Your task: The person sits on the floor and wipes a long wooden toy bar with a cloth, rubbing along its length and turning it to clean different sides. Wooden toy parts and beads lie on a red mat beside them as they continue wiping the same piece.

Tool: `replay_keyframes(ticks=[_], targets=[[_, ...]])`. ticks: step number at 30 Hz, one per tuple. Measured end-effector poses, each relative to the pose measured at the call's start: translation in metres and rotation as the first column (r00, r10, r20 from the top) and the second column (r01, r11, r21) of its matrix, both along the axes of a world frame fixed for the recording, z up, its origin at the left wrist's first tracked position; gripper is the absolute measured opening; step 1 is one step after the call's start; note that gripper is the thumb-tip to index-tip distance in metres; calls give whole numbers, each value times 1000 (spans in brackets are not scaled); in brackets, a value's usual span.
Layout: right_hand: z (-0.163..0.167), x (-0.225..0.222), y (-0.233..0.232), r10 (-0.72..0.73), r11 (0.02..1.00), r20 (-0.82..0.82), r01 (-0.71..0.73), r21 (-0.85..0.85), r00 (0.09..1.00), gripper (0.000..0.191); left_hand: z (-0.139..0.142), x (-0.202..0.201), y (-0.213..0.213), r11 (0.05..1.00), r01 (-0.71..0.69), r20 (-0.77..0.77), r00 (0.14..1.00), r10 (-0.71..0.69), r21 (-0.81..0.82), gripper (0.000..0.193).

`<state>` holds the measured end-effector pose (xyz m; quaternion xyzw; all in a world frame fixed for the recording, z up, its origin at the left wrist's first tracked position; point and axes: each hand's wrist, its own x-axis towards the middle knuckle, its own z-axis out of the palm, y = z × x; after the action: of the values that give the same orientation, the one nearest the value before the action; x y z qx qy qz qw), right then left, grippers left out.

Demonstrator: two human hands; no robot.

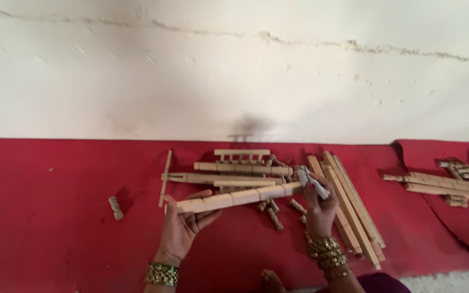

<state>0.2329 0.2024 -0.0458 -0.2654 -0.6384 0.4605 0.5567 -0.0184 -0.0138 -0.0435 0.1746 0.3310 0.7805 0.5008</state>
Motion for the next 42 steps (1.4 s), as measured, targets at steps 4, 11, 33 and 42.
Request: replay_keyframes(ticks=[4, 11, 33, 42], targets=[[4, -3, 0, 58, 998, -62, -58, 11, 996, 19, 6, -2, -5, 1000, 0, -4, 1000, 0, 9, 94], [2, -2, 2, 41, 999, -58, -40, 7, 998, 17, 2, 0, -6, 999, 49, -50, 998, -48, 20, 80], [18, -3, -8, -34, 993, -11, 35, 110, 999, 16, -4, -4, -2, 995, -45, 197, 978, 61, -85, 68], [1, 2, 2, -57, 997, -44, 59, 57, 997, 23, -5, -4, -3, 995, -84, 246, 967, 69, 52, 72]])
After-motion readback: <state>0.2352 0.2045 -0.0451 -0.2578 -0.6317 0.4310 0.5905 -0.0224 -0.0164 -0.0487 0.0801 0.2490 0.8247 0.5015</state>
